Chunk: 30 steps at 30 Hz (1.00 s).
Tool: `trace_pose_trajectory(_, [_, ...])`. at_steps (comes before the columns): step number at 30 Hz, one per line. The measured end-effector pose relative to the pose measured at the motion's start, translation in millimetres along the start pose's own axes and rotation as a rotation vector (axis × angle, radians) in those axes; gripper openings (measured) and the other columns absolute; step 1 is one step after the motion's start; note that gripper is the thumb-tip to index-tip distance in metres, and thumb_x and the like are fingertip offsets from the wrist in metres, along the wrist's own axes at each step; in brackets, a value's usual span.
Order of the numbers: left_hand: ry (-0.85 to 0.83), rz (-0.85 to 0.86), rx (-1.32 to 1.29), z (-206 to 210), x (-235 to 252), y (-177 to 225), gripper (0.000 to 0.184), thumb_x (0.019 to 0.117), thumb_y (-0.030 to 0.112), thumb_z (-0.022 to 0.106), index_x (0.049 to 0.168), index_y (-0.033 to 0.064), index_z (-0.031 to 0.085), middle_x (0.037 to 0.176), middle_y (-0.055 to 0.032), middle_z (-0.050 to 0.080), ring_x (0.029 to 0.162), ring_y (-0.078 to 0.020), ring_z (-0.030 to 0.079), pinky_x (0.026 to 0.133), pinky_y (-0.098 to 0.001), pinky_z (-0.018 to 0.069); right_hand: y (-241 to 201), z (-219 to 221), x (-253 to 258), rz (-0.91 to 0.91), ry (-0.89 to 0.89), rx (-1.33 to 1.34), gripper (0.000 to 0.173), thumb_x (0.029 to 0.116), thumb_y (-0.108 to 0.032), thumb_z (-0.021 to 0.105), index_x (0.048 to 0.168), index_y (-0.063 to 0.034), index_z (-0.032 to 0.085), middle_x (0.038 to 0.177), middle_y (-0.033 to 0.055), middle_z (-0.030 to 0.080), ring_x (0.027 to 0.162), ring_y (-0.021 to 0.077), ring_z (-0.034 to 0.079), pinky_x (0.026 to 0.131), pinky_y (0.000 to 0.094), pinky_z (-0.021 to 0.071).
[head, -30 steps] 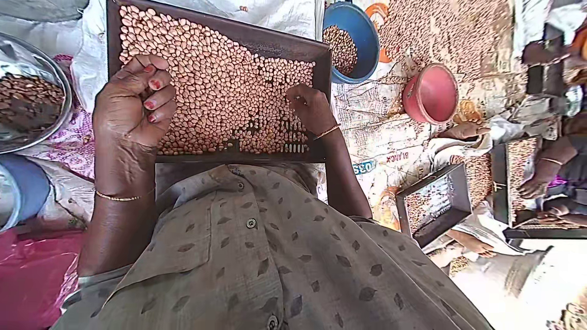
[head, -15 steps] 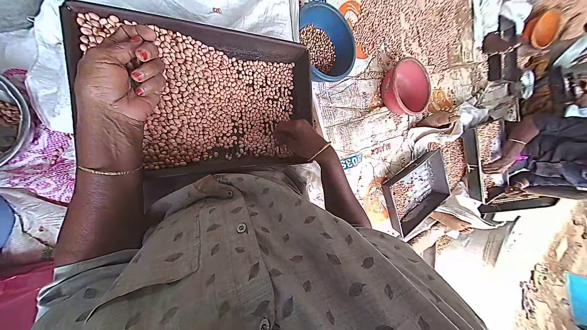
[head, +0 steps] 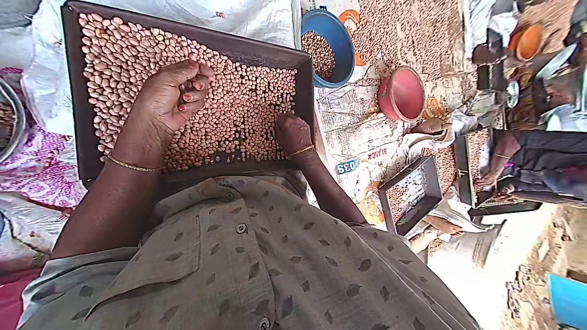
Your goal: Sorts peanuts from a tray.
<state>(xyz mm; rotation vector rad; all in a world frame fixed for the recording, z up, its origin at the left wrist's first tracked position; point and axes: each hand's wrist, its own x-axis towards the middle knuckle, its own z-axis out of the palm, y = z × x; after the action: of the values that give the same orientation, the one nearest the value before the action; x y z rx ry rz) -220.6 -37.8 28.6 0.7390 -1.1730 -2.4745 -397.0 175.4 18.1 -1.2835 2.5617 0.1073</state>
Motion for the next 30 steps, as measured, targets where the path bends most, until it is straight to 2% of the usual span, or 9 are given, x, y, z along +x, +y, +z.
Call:
trace_pose_trajectory(2, [-0.009,-0.059,0.102,8,-2,-2,0.041,0.1130,0.031,0.028,0.108,0.0132,0.065,0.074,0.0086,0.058,0.047,0.0019,0.039,0.042,-0.0115,0.0304,4,-10,-1,-0.047,0.055,0.131,0.018,0.0955,-0.011,0.058,0.100,0.0017,0.070,0.100,0.0209,0.072,0.094,0.0382,0.072,0.078,0.0564,0.0560])
trace_pose_trajectory(4, [-0.038,-0.147,0.253,16,-2,-6,0.052,0.1124,0.044,0.024,0.112,0.0146,0.067,0.079,0.0063,0.064,0.050,-0.0001,0.045,0.043,-0.0131,0.0321,6,-25,-3,-0.224,0.207,0.382,0.013,0.0933,-0.007,0.063,0.095,0.0019,0.072,0.088,0.0165,0.072,0.077,0.0290,0.071,0.071,0.0468,0.0580])
trace_pose_trajectory(6, [-0.125,-0.230,0.344,21,-2,-14,0.060,0.1107,0.052,0.021,0.115,0.0158,0.068,0.087,0.0037,0.069,0.056,-0.0015,0.053,0.046,-0.0137,0.0373,-1,-39,-5,-0.475,0.250,0.714,0.015,0.0951,-0.003,0.064,0.105,0.0054,0.071,0.088,0.0131,0.072,0.066,0.0154,0.067,0.063,0.0321,0.0595])
trace_pose_trajectory(8, [-0.207,-0.269,0.333,25,-1,-19,0.061,0.1105,0.053,0.020,0.114,0.0153,0.069,0.088,0.0026,0.070,0.058,-0.0015,0.053,0.047,-0.0137,0.0376,-8,-48,1,-0.572,0.167,0.860,0.019,0.0988,-0.003,0.061,0.114,0.0081,0.066,0.094,0.0139,0.072,0.068,0.0135,0.070,0.065,0.0307,0.0625])
trace_pose_trajectory(11, [-0.168,-0.236,0.212,25,0,-18,0.051,0.1127,0.040,0.027,0.105,0.0106,0.068,0.080,0.0022,0.064,0.047,0.0008,0.040,0.040,-0.0122,0.0288,-4,-32,23,-0.423,0.140,0.530,0.015,0.0994,-0.007,0.059,0.103,0.0026,0.069,0.085,0.0140,0.071,0.071,0.0229,0.069,0.069,0.0404,0.0574])
trace_pose_trajectory(14, [-0.058,-0.132,0.101,17,-2,-11,0.036,0.1113,0.024,0.033,0.100,0.0117,0.065,0.070,0.0071,0.056,0.044,0.0034,0.038,0.038,-0.0096,0.0284,-12,-11,29,-0.233,0.019,0.176,0.021,0.1006,-0.010,0.057,0.111,-0.0003,0.072,0.110,0.0193,0.072,0.100,0.0380,0.071,0.085,0.0582,0.0560])
trace_pose_trajectory(19, [-0.025,-0.057,0.104,8,-3,-5,0.035,0.1108,0.021,0.034,0.099,0.0125,0.066,0.070,0.0082,0.056,0.045,0.0029,0.039,0.039,-0.0101,0.0286,-26,-2,16,-0.173,0.084,0.019,0.021,0.1021,-0.013,0.055,0.110,-0.0019,0.070,0.115,0.0183,0.071,0.092,0.0379,0.072,0.071,0.0556,0.0564])
trace_pose_trajectory(25, [-0.082,-0.165,0.326,19,-3,-12,0.037,0.1120,0.028,0.034,0.100,0.0142,0.067,0.074,0.0070,0.058,0.044,0.0024,0.035,0.038,-0.0118,0.0244,-28,2,15,-0.205,0.123,-0.079,0.023,0.1009,-0.008,0.052,0.113,-0.0024,0.070,0.117,0.0182,0.068,0.083,0.0376,0.072,0.063,0.0527,0.0564])
trace_pose_trajectory(30, [-0.088,-0.205,0.402,21,-2,-15,0.043,0.1124,0.035,0.033,0.102,0.0131,0.068,0.075,0.0047,0.062,0.049,0.0004,0.042,0.042,-0.0134,0.0282,-31,-4,20,-0.173,0.058,-0.061,0.024,0.0979,-0.012,0.055,0.112,-0.0014,0.070,0.116,0.0173,0.070,0.092,0.0371,0.072,0.071,0.0556,0.0560])
